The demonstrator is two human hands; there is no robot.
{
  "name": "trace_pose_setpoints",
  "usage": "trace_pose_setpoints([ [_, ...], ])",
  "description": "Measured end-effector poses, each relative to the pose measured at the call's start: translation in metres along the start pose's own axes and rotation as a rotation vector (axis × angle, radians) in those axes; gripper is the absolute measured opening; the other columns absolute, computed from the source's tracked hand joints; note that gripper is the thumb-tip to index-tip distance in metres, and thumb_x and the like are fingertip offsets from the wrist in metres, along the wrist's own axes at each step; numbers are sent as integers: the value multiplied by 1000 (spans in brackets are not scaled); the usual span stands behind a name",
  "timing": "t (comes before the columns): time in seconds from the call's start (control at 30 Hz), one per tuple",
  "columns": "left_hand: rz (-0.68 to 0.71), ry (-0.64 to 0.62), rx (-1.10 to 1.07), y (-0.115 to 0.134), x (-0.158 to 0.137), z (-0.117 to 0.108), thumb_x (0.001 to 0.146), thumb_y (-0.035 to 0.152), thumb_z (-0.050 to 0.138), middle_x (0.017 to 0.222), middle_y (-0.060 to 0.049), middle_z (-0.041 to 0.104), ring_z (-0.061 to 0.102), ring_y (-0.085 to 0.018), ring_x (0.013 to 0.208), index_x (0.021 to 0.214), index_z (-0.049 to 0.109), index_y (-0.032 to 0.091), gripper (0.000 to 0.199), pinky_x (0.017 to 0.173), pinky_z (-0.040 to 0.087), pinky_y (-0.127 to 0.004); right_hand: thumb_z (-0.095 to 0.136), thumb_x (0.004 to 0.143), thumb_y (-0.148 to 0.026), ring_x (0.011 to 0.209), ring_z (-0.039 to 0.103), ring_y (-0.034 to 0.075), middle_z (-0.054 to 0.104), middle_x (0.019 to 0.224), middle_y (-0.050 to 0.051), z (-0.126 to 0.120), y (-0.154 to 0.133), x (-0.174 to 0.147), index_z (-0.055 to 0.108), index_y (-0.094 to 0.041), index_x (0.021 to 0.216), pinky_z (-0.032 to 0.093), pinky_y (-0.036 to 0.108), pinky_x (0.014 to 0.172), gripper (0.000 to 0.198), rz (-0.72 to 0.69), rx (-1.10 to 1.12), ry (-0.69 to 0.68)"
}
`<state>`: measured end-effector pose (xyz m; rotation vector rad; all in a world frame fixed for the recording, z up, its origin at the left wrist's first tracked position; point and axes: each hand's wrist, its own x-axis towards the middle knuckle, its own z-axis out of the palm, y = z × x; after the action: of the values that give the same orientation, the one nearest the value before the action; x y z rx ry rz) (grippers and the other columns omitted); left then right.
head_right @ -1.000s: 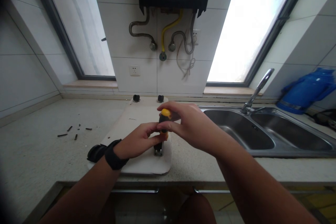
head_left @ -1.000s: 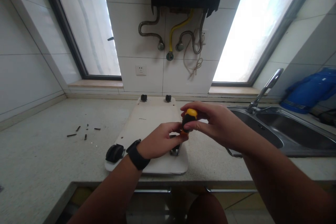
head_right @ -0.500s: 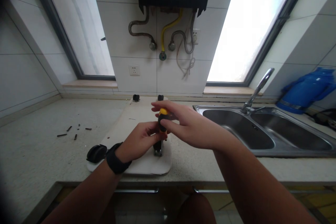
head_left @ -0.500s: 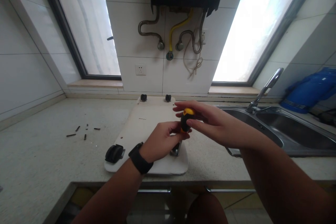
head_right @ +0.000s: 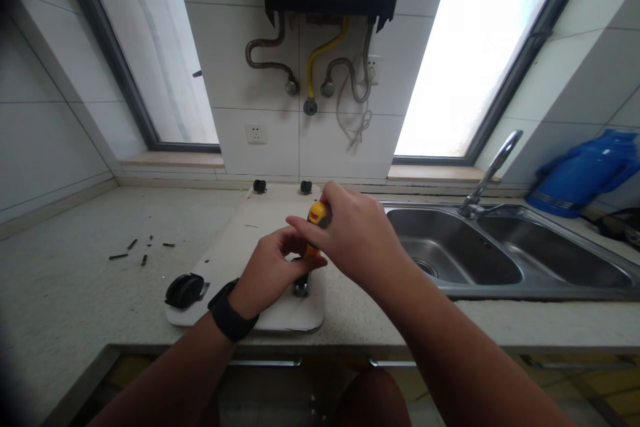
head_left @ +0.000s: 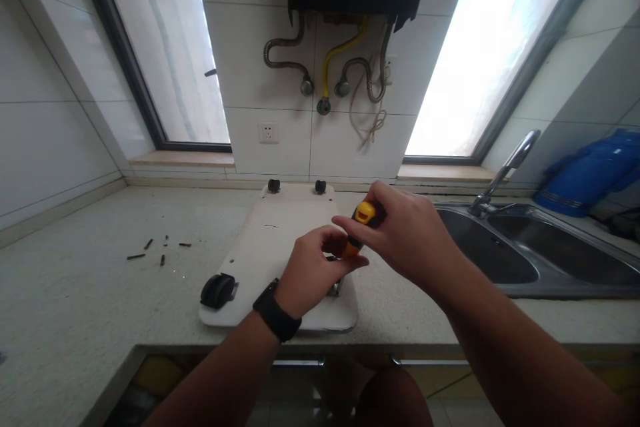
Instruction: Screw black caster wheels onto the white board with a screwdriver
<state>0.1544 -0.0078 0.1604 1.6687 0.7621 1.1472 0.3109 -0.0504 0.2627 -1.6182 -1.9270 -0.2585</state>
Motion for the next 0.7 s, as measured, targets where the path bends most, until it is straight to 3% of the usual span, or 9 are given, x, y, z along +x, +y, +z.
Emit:
trace_pose_setpoints([
  [0.1, 8, -102, -59, 3, 1, -5, 83, 33, 87, 91, -4, 76, 68, -20, 87, 94, 76, 17, 22, 82, 54, -35, 62, 98, -53, 104, 72, 27, 75, 118, 10, -9, 9, 0, 66, -23, 122, 55, 42, 86, 38, -106, 316, -200],
  [0.2, -13, -249, -126, 4, 4, -14, 88, 30, 81, 96, -6, 78, 70, -22, 93, 98, 78, 16, 18, 88, 54, -36, 58, 103, -41, 130, 65, 25, 65, 146, 10, -17, 20, 1, 53, -28, 150, 54, 42, 104, 49, -233, 594, -421],
  [0.27, -28, -307, -157, 3, 5, -19, 92, 31, 77, 103, -8, 78, 71, -23, 99, 104, 79, 15, 20, 93, 54, -38, 61, 102, -37, 126, 68, 24, 70, 139, 9, -17, 22, 2, 56, -28, 149, 55, 41, 103, 48, -242, 608, -443],
  [0.33, -27, -306, -146, 2, 5, -21, 94, 32, 75, 109, -10, 78, 71, -24, 104, 113, 78, 16, 26, 97, 54, -40, 68, 97, -36, 109, 73, 23, 77, 122, 7, -13, 20, 4, 66, -27, 137, 57, 39, 94, 42, -186, 504, -343],
  [0.4, -11, -259, -81, 1, 3, -21, 88, 34, 82, 113, -10, 78, 71, -24, 105, 121, 75, 18, 37, 98, 54, -40, 78, 88, -40, 88, 73, 23, 79, 98, 5, -7, 14, 5, 74, -24, 115, 56, 36, 78, 31, -106, 343, -208],
  [0.5, -32, -151, 29, -1, -2, -14, 72, 34, 95, 105, -7, 78, 72, -23, 95, 111, 76, 18, 46, 90, 57, -38, 86, 79, -51, 66, 61, 19, 69, 73, 2, 3, 3, 6, 65, -20, 85, 45, 33, 62, 37, -45, 112, -25],
  [0.6, -79, -72, 30, -3, -5, -6, 73, 27, 94, 93, -4, 79, 72, -21, 86, 97, 76, 18, 32, 83, 58, -35, 81, 80, -59, 62, 55, 19, 64, 69, 2, 7, -4, 5, 58, -22, 82, 39, 33, 59, 44, -46, -21, 45],
  [0.7, -82, -42, -28, -8, -6, -3, 77, 24, 89, 90, -3, 79, 74, -21, 86, 92, 75, 18, 21, 84, 59, -35, 71, 89, -60, 75, 64, 23, 71, 84, 6, 0, -3, 3, 63, -21, 95, 48, 37, 67, 40, -48, 91, -72],
])
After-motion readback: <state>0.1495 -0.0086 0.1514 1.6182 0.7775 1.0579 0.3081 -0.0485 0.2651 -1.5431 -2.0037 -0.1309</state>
